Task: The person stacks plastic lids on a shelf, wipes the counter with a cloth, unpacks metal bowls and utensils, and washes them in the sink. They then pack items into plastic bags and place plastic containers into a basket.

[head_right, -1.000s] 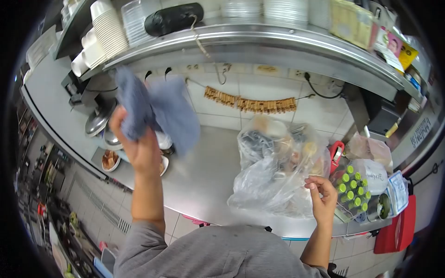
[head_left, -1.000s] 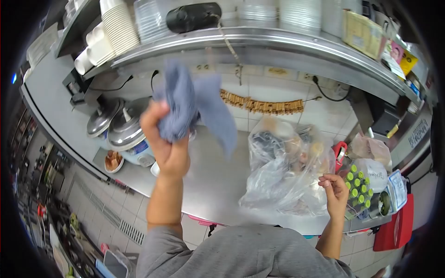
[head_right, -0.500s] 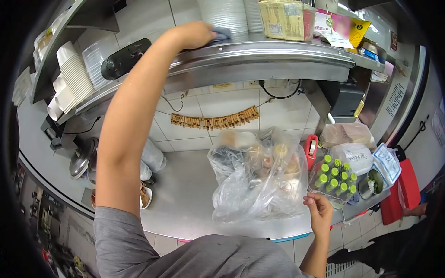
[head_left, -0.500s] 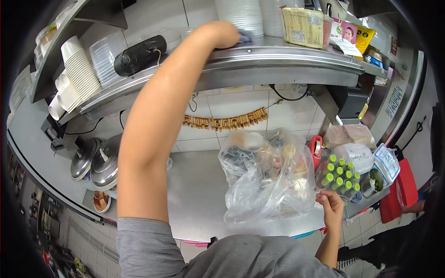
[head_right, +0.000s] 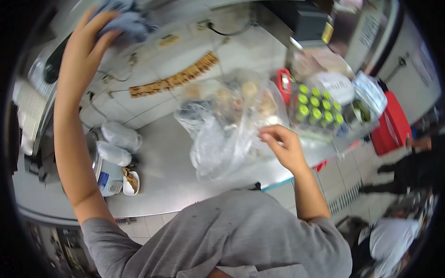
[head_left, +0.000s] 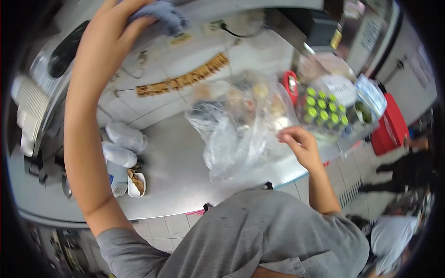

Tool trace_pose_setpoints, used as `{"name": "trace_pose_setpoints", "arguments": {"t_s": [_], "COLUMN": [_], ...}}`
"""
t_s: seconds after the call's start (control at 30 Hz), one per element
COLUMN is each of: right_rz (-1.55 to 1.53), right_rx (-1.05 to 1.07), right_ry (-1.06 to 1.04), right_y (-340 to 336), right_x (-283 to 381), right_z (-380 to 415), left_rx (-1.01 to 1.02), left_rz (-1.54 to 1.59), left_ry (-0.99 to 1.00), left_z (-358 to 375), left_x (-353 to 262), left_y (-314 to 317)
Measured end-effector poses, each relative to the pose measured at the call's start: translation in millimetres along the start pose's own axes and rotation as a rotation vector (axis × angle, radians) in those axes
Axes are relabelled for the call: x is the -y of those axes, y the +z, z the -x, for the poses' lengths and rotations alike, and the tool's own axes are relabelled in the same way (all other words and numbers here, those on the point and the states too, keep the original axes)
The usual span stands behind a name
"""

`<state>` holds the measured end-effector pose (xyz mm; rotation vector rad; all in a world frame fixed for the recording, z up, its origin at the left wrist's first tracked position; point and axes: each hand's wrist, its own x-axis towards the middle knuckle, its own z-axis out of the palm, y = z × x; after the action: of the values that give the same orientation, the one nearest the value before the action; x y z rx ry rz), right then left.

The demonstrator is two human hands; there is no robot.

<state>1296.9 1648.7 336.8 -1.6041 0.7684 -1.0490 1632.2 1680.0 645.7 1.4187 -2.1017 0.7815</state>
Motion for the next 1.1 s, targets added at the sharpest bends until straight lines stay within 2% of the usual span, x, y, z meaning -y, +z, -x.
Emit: {"name": "trace_pose_setpoints", "arguments": {"t_s": [0.03, 0.1, 0.13, 0.17, 0.2, 0.23, 0.3, 0.33, 0.4, 0.43, 0.47, 0.5, 0.57, 0.63, 0.67, 0.7, 0.77, 0.83, 0.9, 0.97, 1.03, 1.07, 1.1], "right_rz": [-0.162, -0.333, -0.338, -0.758, -1.176, -1.174, -1.092, -0.765, -0.591, -0.567, -0.468, -0.467, -0.463, 0.033, 0.685, 0.982, 0.891, 0.719, 0.515, 0.504, 0.621, 0.756, 0.891], "right_rx": [0.042, 0.230, 0.219, 0.209, 0.190, 0.180, -0.119, -0.179, -0.623, -0.748, -0.889, -0.891, -0.697, -0.608, -0.422, -0.570, -0.419, -0.201, -0.028, 0.215, 0.188, 0.103, 0.014], "right_ry": [0.018, 0.101, 0.122, 0.129, 0.128, 0.140, 0.347, 0.410, 0.460, 0.346, 0.329, 0.335, 0.518, 0.641, 0.709, 0.243, -0.249, -0.507, -0.761, -0.730, -0.681, -0.680, -0.679], "right_y": [8.3, 21.8, 35.9, 50.4, 56.2, 54.2, 43.7, 18.1, -0.8, -14.3, -29.4, -51.2, -80.8, -68.8, -62.1, -35.3, 0.6, 42.8, 77.1, 102.4, 123.0, 124.7, 124.8], "right_x": [-2.0, -7.3, -4.8, 2.2, 6.8, 8.4, 8.0, -33.5, -51.8, -73.0, -104.8, -142.2, -200.4, -200.5, -216.0, -195.4, -119.7, -75.4, -65.4, -43.2, -57.8, -58.0, -56.2], "right_z": [2.0, 12.0, 18.9, 25.1, 32.6, 40.7, 52.1, 60.1, 68.9, 73.7, 78.8, 89.0, 93.2, 75.7, 68.6, 61.5, 31.8, 14.5, 7.1, -9.2, -45.6, -67.3, -91.9], "left_rx": [-0.036, 0.023, 0.138, 0.245, 0.465, 0.529, 0.594, 0.598, 0.635, 0.616, 0.599, 0.604, 0.345, 0.354, 0.361, 0.358, 0.464, 0.074, -0.196, -0.269, -0.232, -0.241, -0.190], "left_rz": [0.052, 0.248, 0.322, 0.395, 0.535, 0.895, 1.010, 1.017, 0.931, 0.940, 0.944, 0.947, 0.531, 0.427, 0.325, 0.312, 0.802, 0.988, 1.068, 0.882, 0.661, 0.654, 0.444], "left_ry": [0.014, 0.007, 0.039, 0.071, 0.131, 0.125, 0.205, 0.204, 0.152, 0.023, -0.106, -0.109, -0.338, -0.428, -0.508, -0.525, -0.804, -0.866, -1.059, -1.014, -0.975, -0.983, -0.975], "left_z": [16.7, 47.9, 65.9, 82.2, 97.4, 114.5, 147.6, 161.7, 187.1, 210.1, 230.6, 243.0, 265.7, 267.6, 270.1, 276.3, 295.0, 278.4, 252.4, 231.3, 207.9, 197.3, 186.6], "left_x": [-15.9, -51.2, -77.6, -103.0, -118.0, -141.2, -171.8, -173.7, -172.5, -166.8, -162.0, -162.6, -158.1, -149.6, -143.5, -130.4, -94.5, -77.5, -61.6, -41.3, -30.4, -23.4, -14.7], "left_y": [0.2, 24.9, 40.2, 58.1, 77.4, 98.4, 124.4, 133.5, 154.2, 169.7, 185.0, 194.6, 199.7, 207.3, 210.6, 219.7, 234.3, 220.4, 195.0, 170.9, 153.1, 146.9, 142.4]}}
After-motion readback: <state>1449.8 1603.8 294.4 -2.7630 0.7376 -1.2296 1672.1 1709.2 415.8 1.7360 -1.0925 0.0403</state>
